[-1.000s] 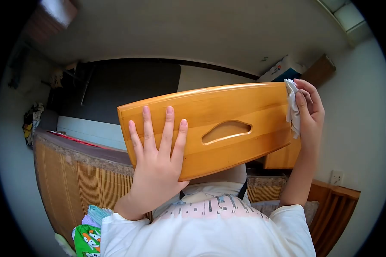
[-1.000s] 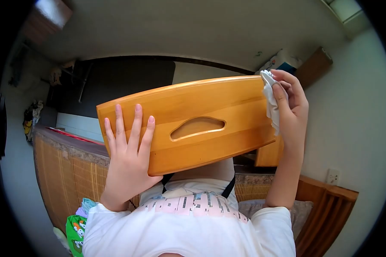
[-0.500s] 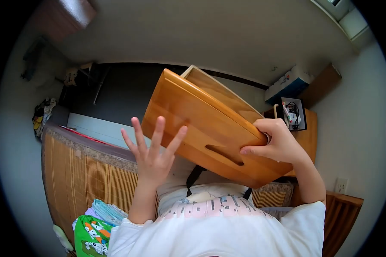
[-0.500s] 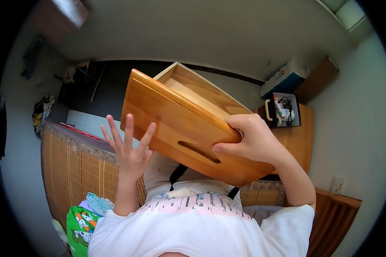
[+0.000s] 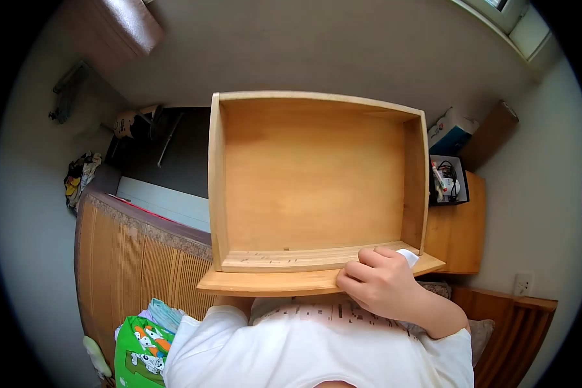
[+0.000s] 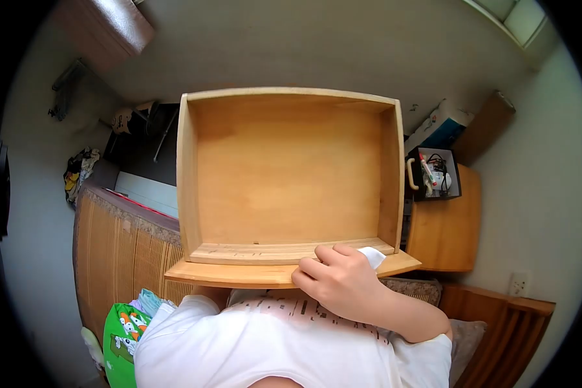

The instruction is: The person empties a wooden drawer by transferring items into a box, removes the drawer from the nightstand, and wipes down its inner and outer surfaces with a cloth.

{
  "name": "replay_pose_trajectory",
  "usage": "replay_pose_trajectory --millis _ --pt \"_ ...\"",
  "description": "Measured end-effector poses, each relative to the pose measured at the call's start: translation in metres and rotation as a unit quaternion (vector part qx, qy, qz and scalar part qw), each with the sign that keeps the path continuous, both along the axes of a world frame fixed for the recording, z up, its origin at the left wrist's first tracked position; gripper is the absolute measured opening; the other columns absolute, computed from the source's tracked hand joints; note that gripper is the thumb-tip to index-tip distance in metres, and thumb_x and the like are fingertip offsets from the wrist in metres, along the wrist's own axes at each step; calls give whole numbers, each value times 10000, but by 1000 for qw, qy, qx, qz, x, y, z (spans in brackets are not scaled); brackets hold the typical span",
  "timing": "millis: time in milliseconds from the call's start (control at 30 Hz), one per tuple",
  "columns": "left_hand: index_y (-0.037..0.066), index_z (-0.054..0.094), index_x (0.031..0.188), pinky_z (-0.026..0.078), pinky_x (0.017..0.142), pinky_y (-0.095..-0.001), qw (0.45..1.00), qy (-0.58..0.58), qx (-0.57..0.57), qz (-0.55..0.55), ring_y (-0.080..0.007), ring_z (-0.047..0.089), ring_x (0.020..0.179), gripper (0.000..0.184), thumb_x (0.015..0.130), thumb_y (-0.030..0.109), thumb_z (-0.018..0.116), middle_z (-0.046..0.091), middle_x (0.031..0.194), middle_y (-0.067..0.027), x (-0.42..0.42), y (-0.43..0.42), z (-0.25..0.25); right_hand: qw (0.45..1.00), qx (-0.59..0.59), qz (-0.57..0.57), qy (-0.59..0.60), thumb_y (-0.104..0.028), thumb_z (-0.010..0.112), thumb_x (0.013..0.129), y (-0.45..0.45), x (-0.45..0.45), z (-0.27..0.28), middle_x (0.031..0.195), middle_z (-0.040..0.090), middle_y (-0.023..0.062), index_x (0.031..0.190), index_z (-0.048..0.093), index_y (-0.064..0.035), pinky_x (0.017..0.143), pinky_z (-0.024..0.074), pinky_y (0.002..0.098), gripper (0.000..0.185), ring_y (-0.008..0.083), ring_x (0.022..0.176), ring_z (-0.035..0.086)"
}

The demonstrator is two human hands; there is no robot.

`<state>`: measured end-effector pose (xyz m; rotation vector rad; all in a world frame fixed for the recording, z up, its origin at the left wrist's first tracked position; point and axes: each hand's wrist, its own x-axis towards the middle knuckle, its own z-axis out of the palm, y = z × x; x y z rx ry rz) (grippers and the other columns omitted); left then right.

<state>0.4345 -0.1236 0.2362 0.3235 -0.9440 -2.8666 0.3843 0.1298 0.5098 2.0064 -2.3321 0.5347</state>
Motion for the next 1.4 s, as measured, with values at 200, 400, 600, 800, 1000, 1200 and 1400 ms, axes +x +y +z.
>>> replay_pose_trajectory --millis 200,400,600,800,1000,1200,1400 --pt "62 287 1597 377 1163 -453 996 14 83 -38 -306 463 1407 981 924 726 550 458 1538 -170 21 -34 9 996 34 -14 -85 -143 685 714 18 11 -24 787 561 -12 827 653 -111 607 481 300 122 165 724 569" --pt "39 327 1579 391 1154 -448 977 43 148 -149 -296 473 1399 1004 904 744 564 479 1522 -166 52 -92 30 997 43 -33 -49 -143 674 715 28 19 -51 808 563 -2 884 669 -82 639 481 303 180 177 755 574" --pt "-16 474 1434 447 1081 -373 961 -217 -168 -22 -250 563 1271 687 905 350 717 565 1398 -143 37 -39 130 997 21 -64 -34 -146 686 732 32 19 -82 807 554 -1 959 698 -92 638 458 330 233 189 747 559" --pt "2 492 1434 442 1026 -321 959 -142 -244 28 -200 572 1184 657 809 75 683 619 1276 -109 39 -32 127 935 2 -105 -338 -112 714 892 40 30 -66 821 514 43 1227 708 -107 681 453 323 335 211 746 534" --pt "6 510 1418 432 1040 -320 958 -142 -248 35 -185 558 1217 580 921 211 729 621 1294 -100 30 -18 136 902 -220 -266 -260 -84 654 978 -19 -26 -72 945 609 121 1105 645 -43 744 525 352 134 243 828 628" --pt "3 529 1400 437 1029 -312 955 -120 -270 31 -177 563 1197 610 959 374 730 623 1293 -102 15 -25 126 970 -234 -65 -16 -194 710 934 -107 -65 -143 1223 592 62 1199 626 -120 918 475 405 288 259 1102 589" --pt "-7 544 1384 445 1010 -302 951 -133 -278 40 -173 578 1164 606 955 377 734 639 1256 -102 14 -31 120 997 -25 42 66 -158 663 873 -53 -61 -173 1424 565 3 1341 607 -173 1102 384 452 471 238 1292 521"
